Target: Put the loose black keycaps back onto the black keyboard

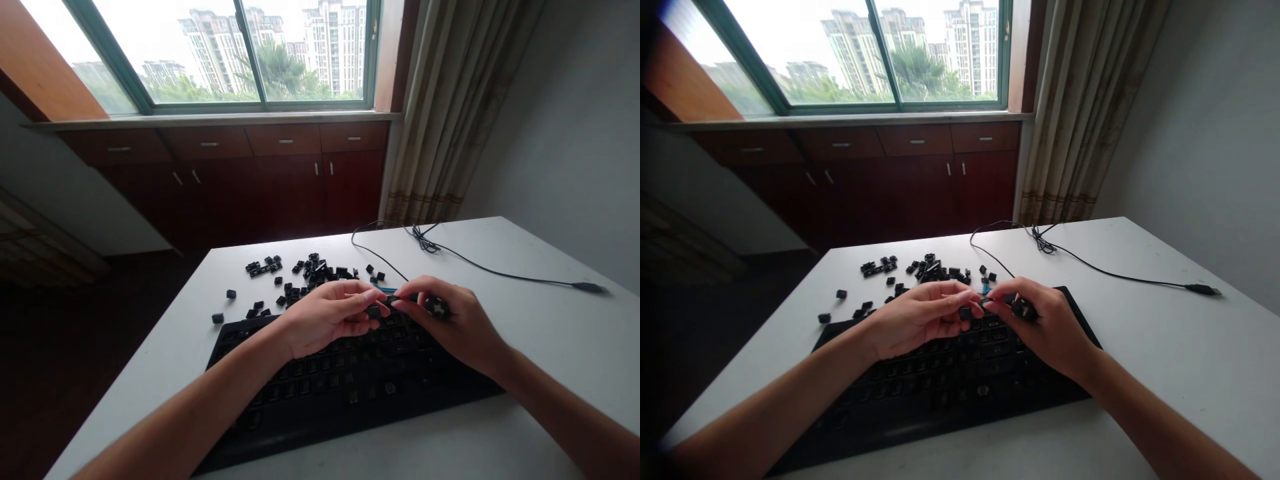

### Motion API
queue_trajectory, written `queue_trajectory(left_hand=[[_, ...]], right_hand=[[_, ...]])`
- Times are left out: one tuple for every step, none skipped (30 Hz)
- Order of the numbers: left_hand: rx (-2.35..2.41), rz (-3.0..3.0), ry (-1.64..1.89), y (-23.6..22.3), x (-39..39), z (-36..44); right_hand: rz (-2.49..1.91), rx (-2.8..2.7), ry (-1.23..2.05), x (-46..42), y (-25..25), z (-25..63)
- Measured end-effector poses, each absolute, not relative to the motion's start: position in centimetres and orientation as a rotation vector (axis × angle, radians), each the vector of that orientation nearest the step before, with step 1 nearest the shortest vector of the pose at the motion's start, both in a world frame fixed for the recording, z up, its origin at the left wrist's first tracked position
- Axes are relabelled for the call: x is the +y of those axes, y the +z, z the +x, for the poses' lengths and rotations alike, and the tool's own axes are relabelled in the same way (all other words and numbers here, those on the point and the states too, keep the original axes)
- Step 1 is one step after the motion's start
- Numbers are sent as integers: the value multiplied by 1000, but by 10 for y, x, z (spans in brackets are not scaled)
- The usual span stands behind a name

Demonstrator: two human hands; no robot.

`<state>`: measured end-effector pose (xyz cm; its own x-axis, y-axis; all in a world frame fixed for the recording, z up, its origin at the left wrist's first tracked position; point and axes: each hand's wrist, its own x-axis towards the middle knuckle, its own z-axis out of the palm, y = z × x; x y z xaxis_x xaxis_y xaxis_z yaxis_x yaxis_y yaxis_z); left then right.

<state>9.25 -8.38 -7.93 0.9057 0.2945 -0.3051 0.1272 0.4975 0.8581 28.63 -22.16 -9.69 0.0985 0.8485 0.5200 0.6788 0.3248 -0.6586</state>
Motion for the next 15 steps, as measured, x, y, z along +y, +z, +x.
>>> queue_trajectory(left_hand=[[443,1048,105,-79,-83,92],[437,1043,102,-79,-83,92],[432,1041,95,-79,-82,92],[430,1042,89,-79,-82,92],[434,1044,82,-78,-83,92],[439,1045,76,-78,-83,92],[444,1044,70,-77,-83,91],[446,1040,67,-76,-83,91],[445,1037,63,-75,-83,92],[438,1040,61,-75,-83,91],[428,1051,57,-74,-83,91],[420,1072,55,-74,-82,91],[417,1100,52,-74,-82,91],[417,1131,50,-74,-82,91],[419,1160,47,-74,-82,91]], right_hand=[[-1425,-1622,201,-221,-96,288],[-1431,-1622,183,-221,-96,290],[-1434,-1624,168,-221,-95,291],[-1443,-1627,157,-220,-95,293],[-1459,-1626,145,-219,-94,295],[-1489,-1618,133,-218,-94,298],[-1529,-1605,117,-217,-94,300],[-1574,-1590,98,-217,-95,304],[-1615,-1575,73,-216,-96,307],[-1652,-1564,45,-215,-97,311],[-1686,-1558,18,-214,-99,316],[-1720,-1558,-7,-214,-100,320],[-1753,-1562,-31,-213,-102,325],[-1787,-1568,-51,-213,-103,329],[-1818,-1573,-69,-213,-105,334]])
